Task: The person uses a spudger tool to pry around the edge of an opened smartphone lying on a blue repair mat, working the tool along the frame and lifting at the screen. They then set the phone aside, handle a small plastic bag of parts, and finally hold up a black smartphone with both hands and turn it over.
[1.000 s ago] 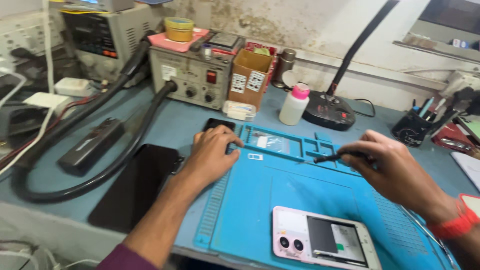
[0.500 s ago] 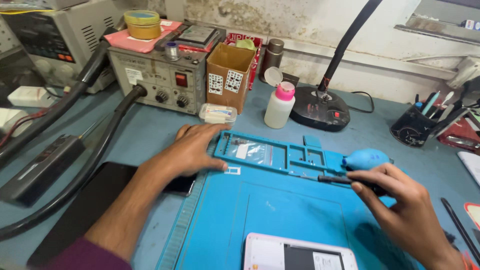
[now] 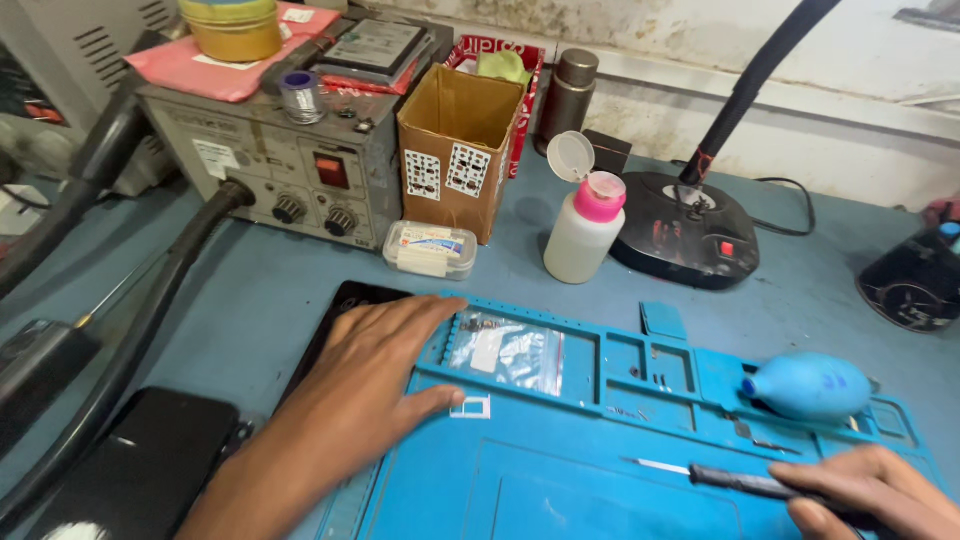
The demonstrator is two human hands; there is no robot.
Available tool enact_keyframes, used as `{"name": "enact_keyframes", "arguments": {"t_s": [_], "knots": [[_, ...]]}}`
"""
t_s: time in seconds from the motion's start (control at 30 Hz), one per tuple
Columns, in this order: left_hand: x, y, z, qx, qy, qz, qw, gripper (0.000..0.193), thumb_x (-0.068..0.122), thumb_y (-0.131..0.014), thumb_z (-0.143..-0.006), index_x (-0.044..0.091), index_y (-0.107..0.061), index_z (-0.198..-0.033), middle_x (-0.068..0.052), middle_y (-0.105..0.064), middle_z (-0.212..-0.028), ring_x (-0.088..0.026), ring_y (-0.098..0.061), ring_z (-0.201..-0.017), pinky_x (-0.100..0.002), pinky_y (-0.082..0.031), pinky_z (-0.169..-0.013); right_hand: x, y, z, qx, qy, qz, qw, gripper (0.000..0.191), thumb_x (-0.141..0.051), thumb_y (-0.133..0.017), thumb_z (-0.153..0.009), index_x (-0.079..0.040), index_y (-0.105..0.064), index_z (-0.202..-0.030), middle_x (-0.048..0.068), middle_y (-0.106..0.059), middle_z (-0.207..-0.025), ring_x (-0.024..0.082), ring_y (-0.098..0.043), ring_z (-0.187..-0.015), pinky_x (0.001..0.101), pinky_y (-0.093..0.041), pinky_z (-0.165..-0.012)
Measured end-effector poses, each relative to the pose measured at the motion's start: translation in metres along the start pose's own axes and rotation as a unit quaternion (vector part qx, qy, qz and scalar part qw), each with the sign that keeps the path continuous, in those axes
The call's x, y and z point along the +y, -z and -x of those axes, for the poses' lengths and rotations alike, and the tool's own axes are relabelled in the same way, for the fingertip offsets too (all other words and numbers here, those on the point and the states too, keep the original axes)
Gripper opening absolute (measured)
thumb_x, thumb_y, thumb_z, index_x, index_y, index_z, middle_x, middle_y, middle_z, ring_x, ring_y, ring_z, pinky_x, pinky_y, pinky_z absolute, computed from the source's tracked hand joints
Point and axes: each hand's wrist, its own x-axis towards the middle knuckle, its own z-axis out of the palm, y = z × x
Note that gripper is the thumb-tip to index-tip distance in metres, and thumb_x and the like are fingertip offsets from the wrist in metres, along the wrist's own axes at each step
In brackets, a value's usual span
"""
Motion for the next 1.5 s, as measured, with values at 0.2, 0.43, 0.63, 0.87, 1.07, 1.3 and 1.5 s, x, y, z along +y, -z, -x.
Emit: {"name": "enact_keyframes", "arguments": {"t_s": [0.2, 0.43, 0.63, 0.87, 1.07, 1.3, 1.5], "knots": [[-0.015, 0.0, 0.008, 0.008, -0.038, -0.049, 0.998, 0.063, 0.034, -0.075, -0.087, 0.011, -0.057, -0.143, -0.01, -0.059, -0.14, -0.033, -0.048, -0.131, -0.049, -0.03, -0.112, 0.017, -0.013, 0.015, -0.007, -0.003, 0.01, 1.0, 0.025, -0.016, -0.079, -0.083, -0.012, -0.082, -0.108, 0.002, -0.065, -0.083, 0.012, -0.066, -0.075, 0.0271, -0.056, -0.071], [-0.024, -0.004, 0.015, 0.061, -0.102, -0.092, 0.989, 0.047, 0.034, -0.072, -0.088, 0.012, -0.067, -0.129, -0.01, -0.061, -0.127, -0.032, -0.055, -0.123, -0.051, -0.031, -0.108, 0.014, -0.018, -0.001, -0.01, -0.01, 0.011, 1.0, 0.025, -0.013, -0.079, -0.083, -0.009, -0.081, -0.108, 0.004, -0.065, -0.087, 0.013, -0.067, -0.077, 0.0264, -0.056, -0.072], [-0.024, 0.005, 0.012, 0.019, -0.04, -0.081, 0.996, 0.038, 0.029, -0.07, -0.089, 0.014, -0.072, -0.123, -0.003, -0.065, -0.112, -0.024, -0.06, -0.112, -0.047, -0.037, -0.104, 0.001, -0.012, 0.003, -0.01, -0.01, 0.006, 1.0, 0.024, -0.01, -0.078, -0.083, -0.007, -0.079, -0.107, 0.005, -0.066, -0.089, 0.013, -0.067, -0.079, 0.0257, -0.055, -0.073], [-0.004, 0.015, 0.006, 0.03, 0.013, -0.079, 0.996, 0.031, 0.019, -0.068, -0.084, 0.012, -0.073, -0.115, -0.005, -0.068, -0.105, -0.027, -0.061, -0.1, -0.044, -0.041, -0.096, -0.039, 0.014, -0.019, 0.009, -0.003, -0.038, 0.999, 0.024, -0.007, -0.078, -0.083, -0.003, -0.078, -0.107, 0.007, -0.067, -0.093, 0.013, -0.068, -0.081, 0.0249, -0.054, -0.074], [0.001, 0.009, -0.006, 0.091, -0.075, -0.061, 0.991, 0.021, 0.009, -0.063, -0.088, 0.008, -0.076, -0.104, -0.009, -0.071, -0.095, -0.028, -0.065, -0.101, -0.046, -0.043, -0.095, -0.109, 0.035, -0.051, 0.018, -0.048, -0.103, 0.993, 0.022, -0.005, -0.077, -0.084, -0.001, -0.076, -0.106, 0.007, -0.069, -0.093, 0.013, -0.068, -0.08, 0.0243, -0.053, -0.072], [0.027, 0.005, 0.017, 0.089, -0.096, 0.009, 0.991, 0.026, 0.009, -0.059, -0.09, 0.008, -0.074, -0.111, -0.011, -0.072, -0.1, -0.029, -0.069, -0.098, -0.043, -0.047, -0.091, -0.151, 0.061, -0.06, -0.011, -0.07, -0.145, 0.987, 0.019, -0.008, -0.074, -0.088, -0.002, -0.076, -0.106, 0.004, -0.074, -0.091, 0.009, -0.068, -0.082, 0.0226, -0.054, -0.072], [0.052, -0.02, 0.066, 0.029, -0.104, 0.009, 0.994, 0.03, 0.023, -0.068, -0.088, 0.008, -0.073, -0.113, -0.01, -0.069, -0.111, -0.028, -0.062, -0.112, -0.043, -0.042, -0.1, -0.153, 0.072, -0.023, -0.034, -0.074, -0.078, 0.994, 0.021, -0.011, -0.078, -0.082, -0.005, -0.079, -0.102, 0.003, -0.078, -0.089, 0.011, -0.072, -0.078, 0.0266, -0.056, -0.069]]}}
